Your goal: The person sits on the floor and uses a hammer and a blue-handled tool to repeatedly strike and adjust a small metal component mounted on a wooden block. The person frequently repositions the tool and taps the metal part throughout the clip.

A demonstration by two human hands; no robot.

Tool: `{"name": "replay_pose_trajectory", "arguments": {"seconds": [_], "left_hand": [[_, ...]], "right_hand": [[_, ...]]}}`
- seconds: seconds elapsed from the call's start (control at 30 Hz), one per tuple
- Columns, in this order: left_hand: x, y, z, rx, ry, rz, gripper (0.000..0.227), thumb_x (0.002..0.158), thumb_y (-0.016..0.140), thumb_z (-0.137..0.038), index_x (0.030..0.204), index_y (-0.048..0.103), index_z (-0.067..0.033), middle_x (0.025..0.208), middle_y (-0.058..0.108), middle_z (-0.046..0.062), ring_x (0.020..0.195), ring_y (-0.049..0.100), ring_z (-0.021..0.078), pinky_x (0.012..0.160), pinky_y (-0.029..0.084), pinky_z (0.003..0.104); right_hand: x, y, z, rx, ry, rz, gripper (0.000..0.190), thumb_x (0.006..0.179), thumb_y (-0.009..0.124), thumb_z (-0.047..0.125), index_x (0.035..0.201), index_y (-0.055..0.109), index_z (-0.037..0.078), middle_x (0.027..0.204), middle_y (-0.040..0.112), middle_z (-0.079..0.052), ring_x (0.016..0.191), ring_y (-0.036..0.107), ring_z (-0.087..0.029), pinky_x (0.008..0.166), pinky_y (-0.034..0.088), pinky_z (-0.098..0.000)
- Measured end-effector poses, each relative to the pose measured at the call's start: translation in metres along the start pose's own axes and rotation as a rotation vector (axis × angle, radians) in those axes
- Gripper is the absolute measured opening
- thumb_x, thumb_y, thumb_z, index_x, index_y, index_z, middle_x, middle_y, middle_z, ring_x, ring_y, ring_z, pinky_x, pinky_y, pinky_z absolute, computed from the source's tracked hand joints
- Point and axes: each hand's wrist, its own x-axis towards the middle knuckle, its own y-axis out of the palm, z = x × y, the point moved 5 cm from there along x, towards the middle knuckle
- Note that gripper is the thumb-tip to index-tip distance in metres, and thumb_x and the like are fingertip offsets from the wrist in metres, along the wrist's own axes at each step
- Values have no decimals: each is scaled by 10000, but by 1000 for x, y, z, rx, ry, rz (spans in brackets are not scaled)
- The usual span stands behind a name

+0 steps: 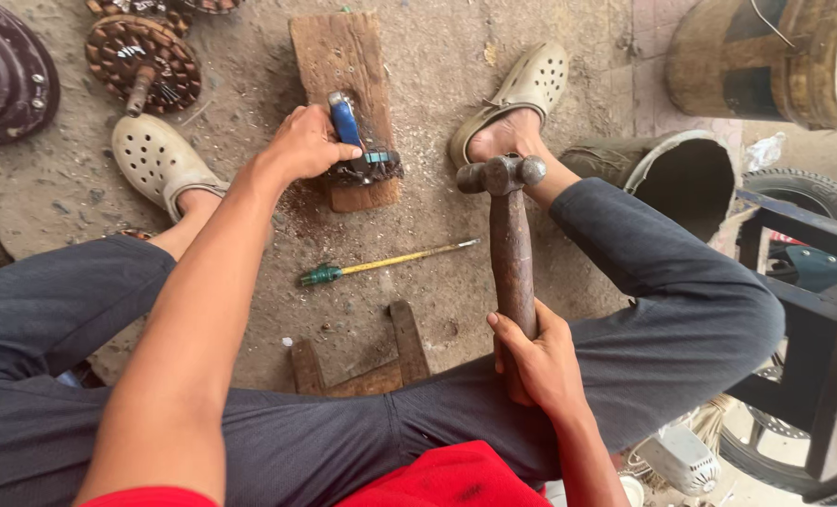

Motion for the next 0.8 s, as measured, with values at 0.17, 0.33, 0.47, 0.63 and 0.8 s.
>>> {"name": "replay_pose_trajectory", "arguments": {"seconds": [0.17,0.33,0.47,0.63,0.8], "left_hand": [[1,-2,-2,-119,37,-35,233,769,880,-215,944,807,-80,922,790,105,854,732,218,807,540,388],[-29,-18,0,-789,76,-247,139,859,784,-224,950,774,-120,905,791,73,758,731,203,715,594,423],[-44,-23,-15,-372,113,-281,132,844,808,-243,916,779,-137,885,793,57,759,763,161,753,632,390],[-56,-1,-27,0,204,-556,202,723,905,-204,822,794,-66,778,753,151,703,696,230,680,601,431],[-52,27,-15,20,115,-451,150,880,776,-192,807,718,-74,795,749,139,721,719,219,716,627,411]], "right_hand": [[4,1,4,6,0,-4,245,925,683,226,860,578,15,586,598,-57,469,561,-127,459,440,-303],[5,-1,-3,50,-3,-24,251,924,687,237,872,579,16,584,601,-56,465,565,-129,452,442,-303],[6,1,0,24,-31,-28,257,927,687,240,865,587,11,578,608,-56,459,568,-133,449,439,-303],[5,0,0,36,-56,-13,246,930,683,240,877,590,18,585,601,-53,468,564,-125,449,436,-304],[5,1,-7,14,-50,-3,248,927,686,247,881,591,22,592,604,-44,475,575,-127,456,450,-302]]}}
